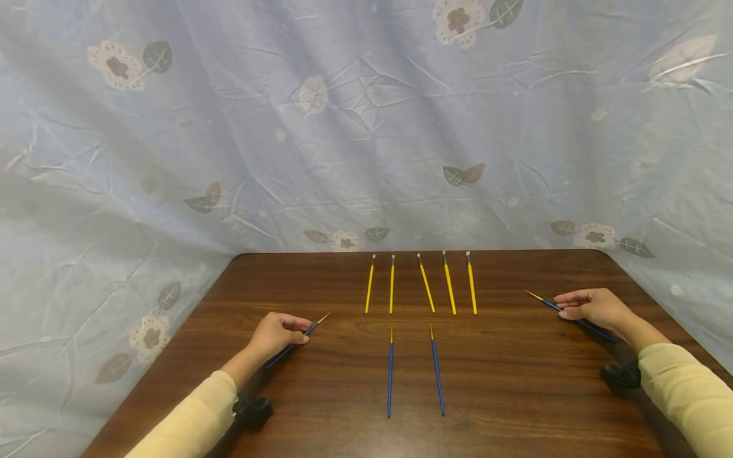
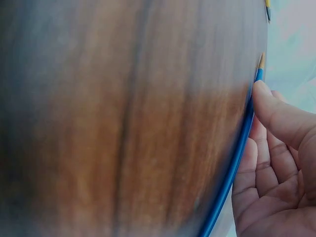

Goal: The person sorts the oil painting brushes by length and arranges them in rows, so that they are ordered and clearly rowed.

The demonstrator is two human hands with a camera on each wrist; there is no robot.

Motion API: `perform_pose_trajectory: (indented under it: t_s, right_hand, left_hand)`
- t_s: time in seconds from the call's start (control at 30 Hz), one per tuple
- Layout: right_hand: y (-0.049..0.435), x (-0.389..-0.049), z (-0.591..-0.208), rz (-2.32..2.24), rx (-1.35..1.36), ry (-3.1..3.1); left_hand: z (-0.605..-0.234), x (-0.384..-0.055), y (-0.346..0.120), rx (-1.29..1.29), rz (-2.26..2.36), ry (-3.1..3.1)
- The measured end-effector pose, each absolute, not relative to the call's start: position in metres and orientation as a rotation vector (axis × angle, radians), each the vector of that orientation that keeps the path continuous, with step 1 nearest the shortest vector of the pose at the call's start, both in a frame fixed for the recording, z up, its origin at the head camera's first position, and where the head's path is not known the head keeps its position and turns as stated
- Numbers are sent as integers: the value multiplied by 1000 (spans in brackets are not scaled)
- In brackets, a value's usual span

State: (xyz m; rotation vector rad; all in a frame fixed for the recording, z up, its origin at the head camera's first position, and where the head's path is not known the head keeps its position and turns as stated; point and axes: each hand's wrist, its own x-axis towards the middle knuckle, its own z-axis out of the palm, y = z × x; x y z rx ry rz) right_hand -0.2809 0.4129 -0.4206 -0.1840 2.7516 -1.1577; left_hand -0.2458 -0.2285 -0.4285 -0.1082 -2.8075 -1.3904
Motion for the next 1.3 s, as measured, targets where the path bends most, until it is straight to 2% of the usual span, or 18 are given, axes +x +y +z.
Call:
perform_pose_trajectory:
  t_s: [0.63, 1.3]
  right_hand:
    - [410, -282, -420, -1177, -160, 2785]
    - [394, -274, -408, -1259, -136, 2731]
  left_hand:
    - [-428, -247, -227, -87, -1309, -2804]
    - [-419, -244, -211, -68, -1693, -2730]
